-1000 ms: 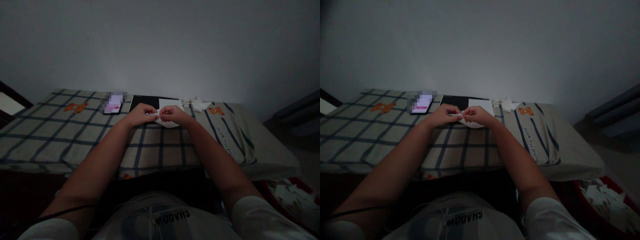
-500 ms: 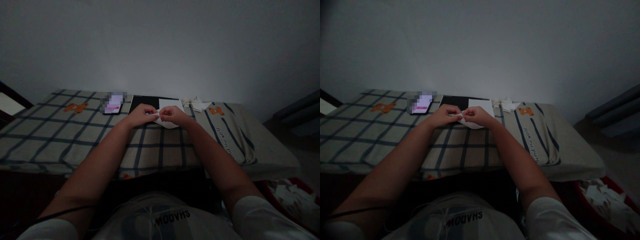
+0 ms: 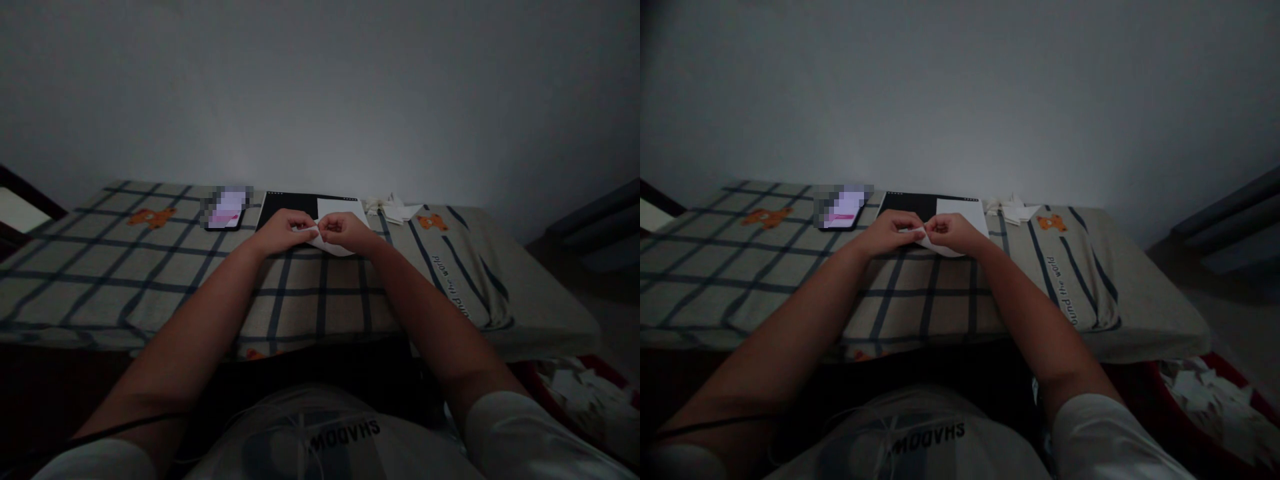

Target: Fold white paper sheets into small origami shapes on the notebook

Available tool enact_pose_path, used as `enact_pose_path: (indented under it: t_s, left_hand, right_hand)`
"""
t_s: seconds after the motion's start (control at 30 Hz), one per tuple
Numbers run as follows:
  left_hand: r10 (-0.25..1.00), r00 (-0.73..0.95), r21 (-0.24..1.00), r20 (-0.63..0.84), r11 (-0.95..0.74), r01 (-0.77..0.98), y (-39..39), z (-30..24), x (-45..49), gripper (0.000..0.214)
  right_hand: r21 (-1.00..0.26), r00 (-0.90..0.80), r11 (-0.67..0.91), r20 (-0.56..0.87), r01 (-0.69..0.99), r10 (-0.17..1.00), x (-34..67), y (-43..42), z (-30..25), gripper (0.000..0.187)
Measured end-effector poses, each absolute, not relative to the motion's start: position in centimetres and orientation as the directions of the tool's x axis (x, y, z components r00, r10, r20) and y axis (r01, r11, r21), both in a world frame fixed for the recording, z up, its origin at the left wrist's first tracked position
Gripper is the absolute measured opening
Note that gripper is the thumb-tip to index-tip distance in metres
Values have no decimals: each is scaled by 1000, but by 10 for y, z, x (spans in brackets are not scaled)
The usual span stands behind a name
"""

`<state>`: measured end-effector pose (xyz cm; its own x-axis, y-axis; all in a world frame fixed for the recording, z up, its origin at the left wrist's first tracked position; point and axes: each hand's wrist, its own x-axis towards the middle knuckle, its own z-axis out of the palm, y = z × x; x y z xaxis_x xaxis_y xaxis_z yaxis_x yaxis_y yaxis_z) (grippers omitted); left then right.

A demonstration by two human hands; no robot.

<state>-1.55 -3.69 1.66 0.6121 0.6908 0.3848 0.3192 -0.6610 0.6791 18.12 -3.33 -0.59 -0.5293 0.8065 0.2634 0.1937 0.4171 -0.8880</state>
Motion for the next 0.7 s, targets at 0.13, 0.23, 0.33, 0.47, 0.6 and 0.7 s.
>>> enact_pose_path:
  t_s: [0.13, 0.23, 0.33, 0.47, 0.6, 0.7]
  left_hand:
    - [688, 611, 679, 391, -664, 313, -37, 17, -15, 26]
    - [683, 613, 678, 397, -668, 306, -37, 17, -16, 26]
    - [677, 618, 680, 400, -671, 296, -37, 17, -16, 25]
    - [668, 621, 691, 410, -672, 267, -36, 16, -16, 24]
    - [668, 618, 697, 414, -669, 257, -36, 16, -17, 23]
    - [667, 616, 698, 419, -671, 252, -35, 17, -18, 23]
  right_hand:
    - [-893, -520, 411, 266, 184, 811, 180, -33, -7, 15]
    - [-896, -521, 406, 263, 181, 812, 180, -34, -6, 15]
    - [-892, -520, 415, 271, 181, 810, 180, -34, -6, 15]
    - [-892, -524, 421, 281, 167, 804, 180, -33, -7, 14]
    - [-882, -509, 435, 295, 180, 808, 180, -31, -8, 15]
    - [-880, -496, 442, 310, 174, 811, 182, -32, -6, 18]
